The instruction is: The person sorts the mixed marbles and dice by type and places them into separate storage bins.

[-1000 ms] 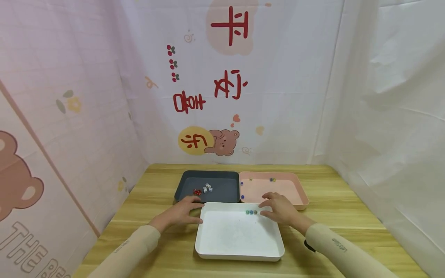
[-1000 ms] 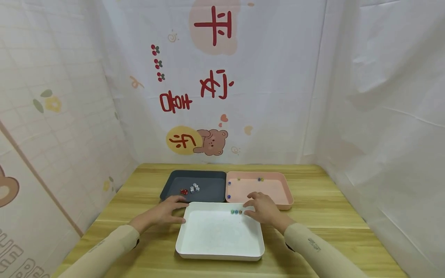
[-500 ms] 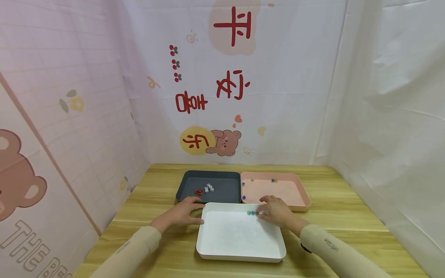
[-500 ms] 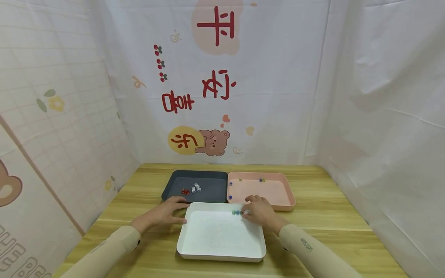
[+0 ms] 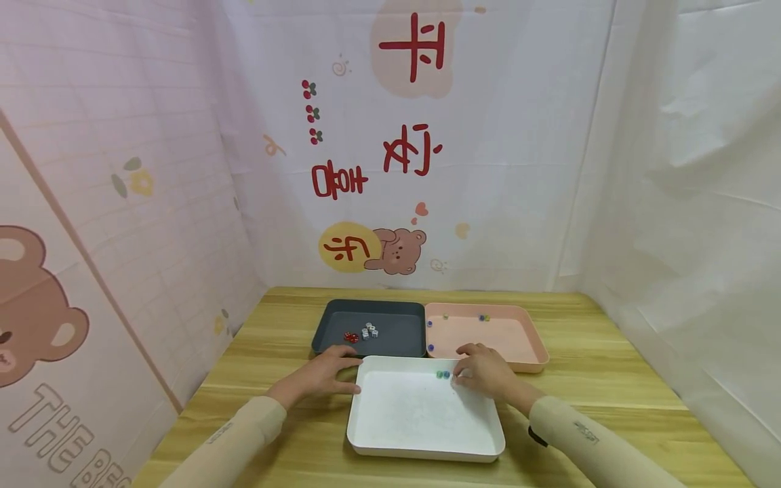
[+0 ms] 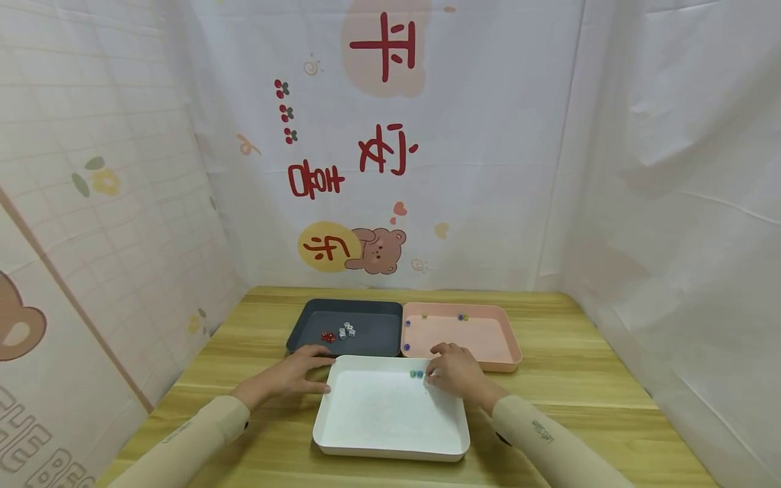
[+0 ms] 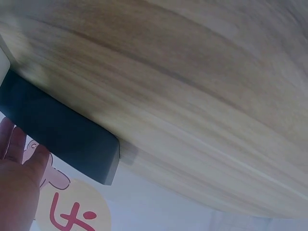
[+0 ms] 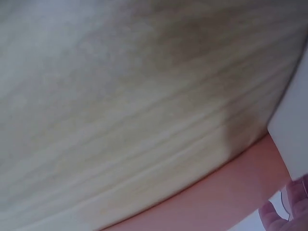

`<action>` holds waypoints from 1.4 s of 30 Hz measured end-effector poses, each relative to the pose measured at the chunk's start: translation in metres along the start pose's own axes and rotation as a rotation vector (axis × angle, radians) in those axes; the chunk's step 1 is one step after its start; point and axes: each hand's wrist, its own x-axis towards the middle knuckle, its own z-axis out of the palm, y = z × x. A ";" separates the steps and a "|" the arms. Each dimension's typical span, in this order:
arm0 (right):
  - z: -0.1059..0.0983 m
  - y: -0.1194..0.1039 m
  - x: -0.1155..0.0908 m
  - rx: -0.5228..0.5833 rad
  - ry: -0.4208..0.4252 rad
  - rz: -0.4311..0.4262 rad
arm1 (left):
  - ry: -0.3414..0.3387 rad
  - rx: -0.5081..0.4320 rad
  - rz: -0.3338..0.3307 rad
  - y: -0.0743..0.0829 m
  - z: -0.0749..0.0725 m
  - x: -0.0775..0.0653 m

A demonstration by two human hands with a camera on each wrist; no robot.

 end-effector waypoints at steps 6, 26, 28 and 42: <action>-0.011 0.005 0.006 0.119 0.047 0.092 | 0.000 -0.001 0.002 0.000 0.000 -0.001; -0.029 0.054 0.016 0.453 0.145 0.446 | 0.001 -0.001 -0.009 0.000 0.000 0.001; -0.026 0.055 0.017 0.437 0.135 0.464 | -0.001 0.001 -0.013 0.001 0.000 0.001; -0.021 0.058 0.017 0.342 0.088 0.503 | 0.001 0.004 0.005 0.004 -0.002 -0.001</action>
